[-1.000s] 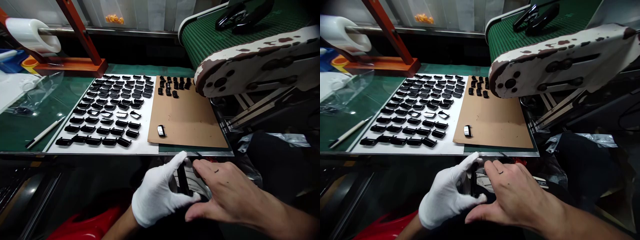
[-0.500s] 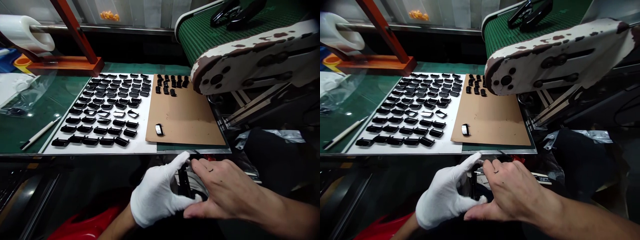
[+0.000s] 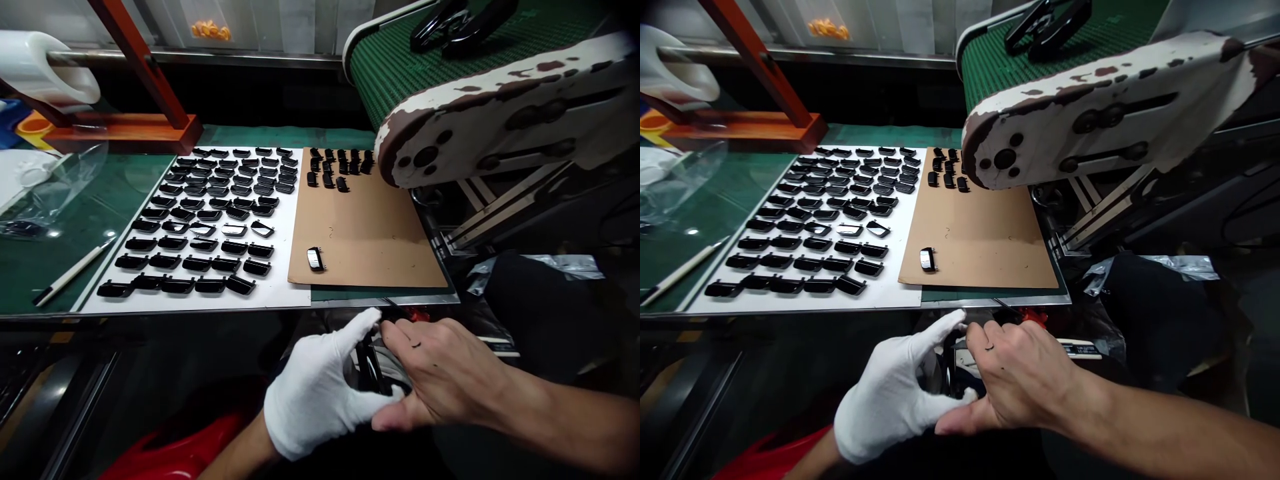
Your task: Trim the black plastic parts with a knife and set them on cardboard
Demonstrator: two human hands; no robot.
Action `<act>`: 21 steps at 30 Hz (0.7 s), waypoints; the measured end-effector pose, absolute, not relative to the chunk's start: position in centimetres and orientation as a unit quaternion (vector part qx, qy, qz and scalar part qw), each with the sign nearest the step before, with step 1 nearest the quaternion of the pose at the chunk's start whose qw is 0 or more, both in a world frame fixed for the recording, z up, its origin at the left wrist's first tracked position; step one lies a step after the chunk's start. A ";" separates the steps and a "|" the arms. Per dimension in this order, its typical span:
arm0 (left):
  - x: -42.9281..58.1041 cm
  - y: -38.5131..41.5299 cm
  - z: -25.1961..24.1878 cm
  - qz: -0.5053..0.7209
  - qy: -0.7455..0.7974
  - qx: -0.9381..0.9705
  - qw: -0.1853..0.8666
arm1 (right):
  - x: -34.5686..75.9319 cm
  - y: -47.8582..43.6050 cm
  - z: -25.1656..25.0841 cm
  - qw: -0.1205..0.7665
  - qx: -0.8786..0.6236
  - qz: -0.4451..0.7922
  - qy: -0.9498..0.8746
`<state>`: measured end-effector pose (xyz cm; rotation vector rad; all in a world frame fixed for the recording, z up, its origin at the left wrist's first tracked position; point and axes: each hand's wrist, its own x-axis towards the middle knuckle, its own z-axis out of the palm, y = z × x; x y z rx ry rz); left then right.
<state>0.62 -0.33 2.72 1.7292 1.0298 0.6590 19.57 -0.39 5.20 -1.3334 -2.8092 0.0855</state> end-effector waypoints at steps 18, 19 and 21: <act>1.2 -0.5 2.3 0.264 0.441 0.708 0.485 | 20.0 -0.9 4.4 0.036 -0.415 0.010 -0.909; 1.2 -0.5 2.3 0.260 0.444 0.706 0.486 | 20.0 -0.9 4.3 0.038 -0.413 0.009 -0.910; 1.2 -0.4 2.3 0.252 0.449 0.702 0.492 | 20.0 -0.9 4.2 0.042 -0.411 0.009 -0.911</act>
